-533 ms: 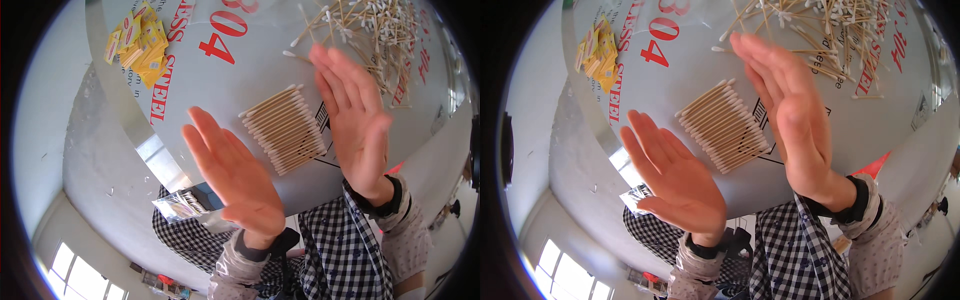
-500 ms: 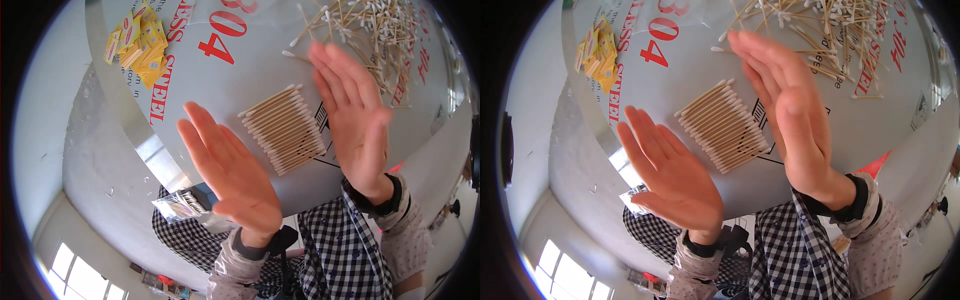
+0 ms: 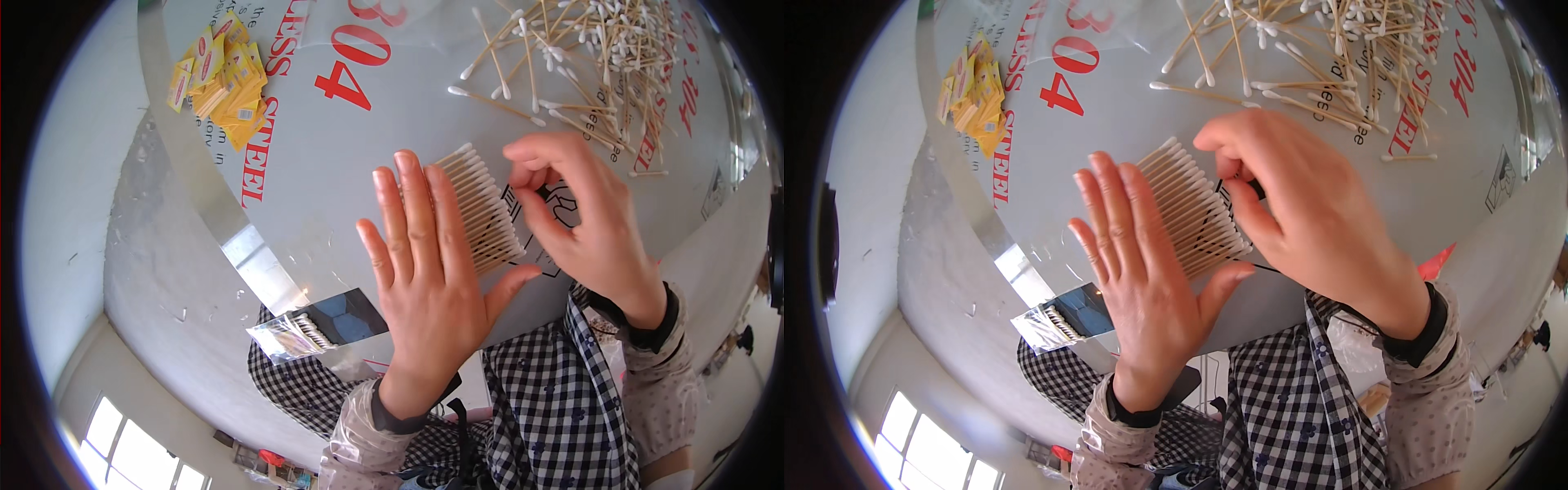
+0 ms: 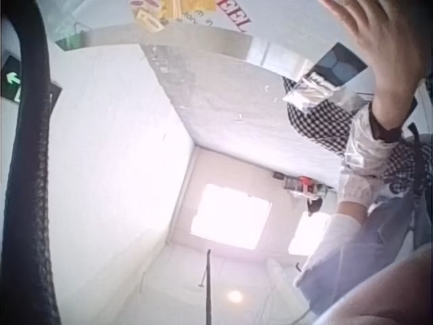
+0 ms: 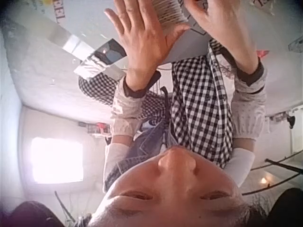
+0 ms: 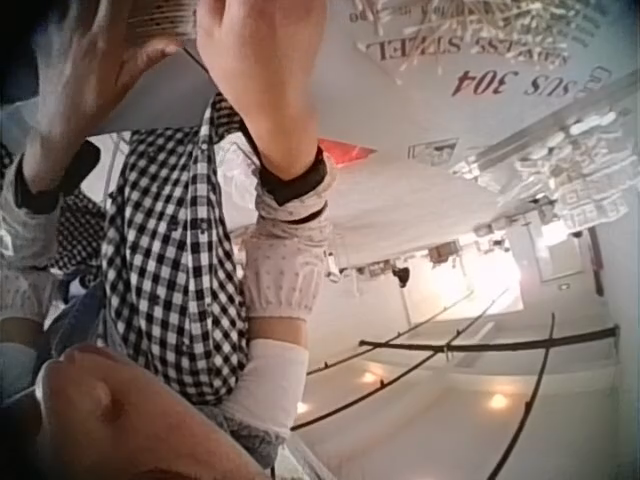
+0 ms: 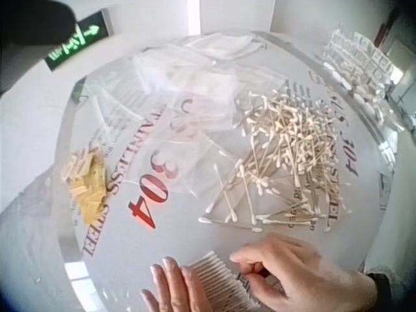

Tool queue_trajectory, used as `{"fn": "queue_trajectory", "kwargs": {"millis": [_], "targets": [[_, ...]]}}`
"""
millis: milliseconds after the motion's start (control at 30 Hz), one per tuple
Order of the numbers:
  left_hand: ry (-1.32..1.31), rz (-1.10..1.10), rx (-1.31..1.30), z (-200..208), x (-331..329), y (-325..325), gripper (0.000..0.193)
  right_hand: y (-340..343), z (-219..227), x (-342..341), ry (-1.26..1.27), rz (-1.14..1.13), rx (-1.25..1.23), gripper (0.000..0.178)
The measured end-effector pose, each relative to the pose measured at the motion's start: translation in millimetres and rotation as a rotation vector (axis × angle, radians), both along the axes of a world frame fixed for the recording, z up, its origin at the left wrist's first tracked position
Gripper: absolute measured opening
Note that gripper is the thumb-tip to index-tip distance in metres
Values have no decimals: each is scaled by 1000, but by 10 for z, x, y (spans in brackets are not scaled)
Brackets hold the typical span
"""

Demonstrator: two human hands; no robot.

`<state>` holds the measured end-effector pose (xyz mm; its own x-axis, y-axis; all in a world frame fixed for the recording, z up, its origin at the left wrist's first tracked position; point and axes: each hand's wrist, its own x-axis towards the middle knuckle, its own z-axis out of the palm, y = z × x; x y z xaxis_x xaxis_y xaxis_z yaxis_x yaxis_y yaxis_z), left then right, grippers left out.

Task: The person is aligning cotton swabs and inserting them into small plastic packets on a metal table.

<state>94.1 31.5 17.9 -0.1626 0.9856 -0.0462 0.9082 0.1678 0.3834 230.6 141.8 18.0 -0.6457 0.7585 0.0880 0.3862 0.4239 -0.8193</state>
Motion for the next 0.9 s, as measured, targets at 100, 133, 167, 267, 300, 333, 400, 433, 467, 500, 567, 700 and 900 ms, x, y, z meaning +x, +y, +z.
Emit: {"fn": "queue_trajectory", "kwargs": {"millis": [100,133,167,267,300,333,400,433,467,500,567,700,900], "targets": [[108,12,-113,-105,30,17,111,25,-7,-49,-31,40,64,44],[111,12,-118,-111,31,18,111,31,-5,-59,-45,59,72,43],[118,19,-108,-113,30,17,111,29,-3,-71,-41,58,67,43],[126,17,-95,-133,47,27,111,33,-4,-82,-68,101,72,42],[127,9,-93,-139,57,33,111,33,-15,-78,-58,101,90,42],[123,6,-90,-146,65,42,111,41,-19,-66,-49,101,110,41],[121,10,-63,-151,61,52,112,85,-12,-41,-78,95,124,40],[124,9,-67,-147,51,52,112,100,-6,-27,-102,92,136,39],[144,4,-66,-145,42,55,113,108,1,8,-101,90,133,39],[158,0,-60,-147,40,59,114,117,20,71,-81,30,157,38],[147,3,-54,-152,33,55,114,106,143,219,-81,-105,87,33],[44,-23,37,-135,38,-22,114,18,363,934,-131,-332,71,32],[154,-179,-152,-39,142,-253,95,-558,437,2492,-243,-671,-147,32]]}}
